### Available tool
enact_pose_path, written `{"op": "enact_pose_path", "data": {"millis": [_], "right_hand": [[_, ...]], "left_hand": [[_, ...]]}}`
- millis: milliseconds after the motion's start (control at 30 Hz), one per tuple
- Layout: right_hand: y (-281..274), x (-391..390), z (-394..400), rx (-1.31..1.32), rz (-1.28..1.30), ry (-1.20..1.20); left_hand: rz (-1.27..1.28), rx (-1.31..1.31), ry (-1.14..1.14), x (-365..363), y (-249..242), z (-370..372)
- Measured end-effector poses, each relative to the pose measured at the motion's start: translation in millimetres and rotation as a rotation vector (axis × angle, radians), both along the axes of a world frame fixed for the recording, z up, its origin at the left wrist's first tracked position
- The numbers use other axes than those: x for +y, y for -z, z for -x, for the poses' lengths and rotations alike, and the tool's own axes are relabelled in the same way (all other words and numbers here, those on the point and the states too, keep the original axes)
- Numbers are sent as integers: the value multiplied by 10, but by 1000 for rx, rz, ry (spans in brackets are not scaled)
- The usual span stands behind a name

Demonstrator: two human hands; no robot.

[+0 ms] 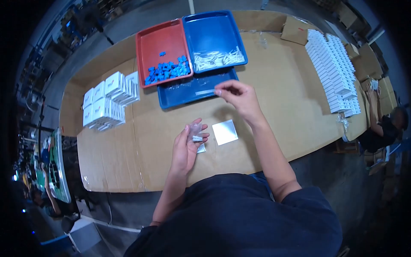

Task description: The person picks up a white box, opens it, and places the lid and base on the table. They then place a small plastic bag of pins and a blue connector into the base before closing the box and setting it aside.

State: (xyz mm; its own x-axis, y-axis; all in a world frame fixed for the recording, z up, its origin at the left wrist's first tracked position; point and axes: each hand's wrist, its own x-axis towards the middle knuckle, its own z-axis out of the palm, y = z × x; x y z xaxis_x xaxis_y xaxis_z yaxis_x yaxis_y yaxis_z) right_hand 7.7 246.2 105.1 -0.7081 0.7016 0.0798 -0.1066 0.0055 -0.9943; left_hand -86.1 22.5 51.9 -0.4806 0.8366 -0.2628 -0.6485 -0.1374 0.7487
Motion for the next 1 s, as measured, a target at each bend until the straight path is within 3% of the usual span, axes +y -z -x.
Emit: {"op": "enact_pose_path", "data": {"millis": [267, 400, 533, 833, 1000], "right_hand": [[393, -122, -282, -228, -16, -255], [347, -100, -221, -329, -188, -459], [313, -208, -78, -205, -253, -626], [334, -228, 97, -328, -418, -797], [355, -211, 98, -346, -317, -914]], "left_hand": [[-52, -273, 85, -50, 158, 27], [-11, -234, 134, -47, 177, 18], [-5, -236, 152, -59, 241, 5], [25, -230, 147, -95, 308, 44], [60, -190, 165, -100, 387, 67]]}}
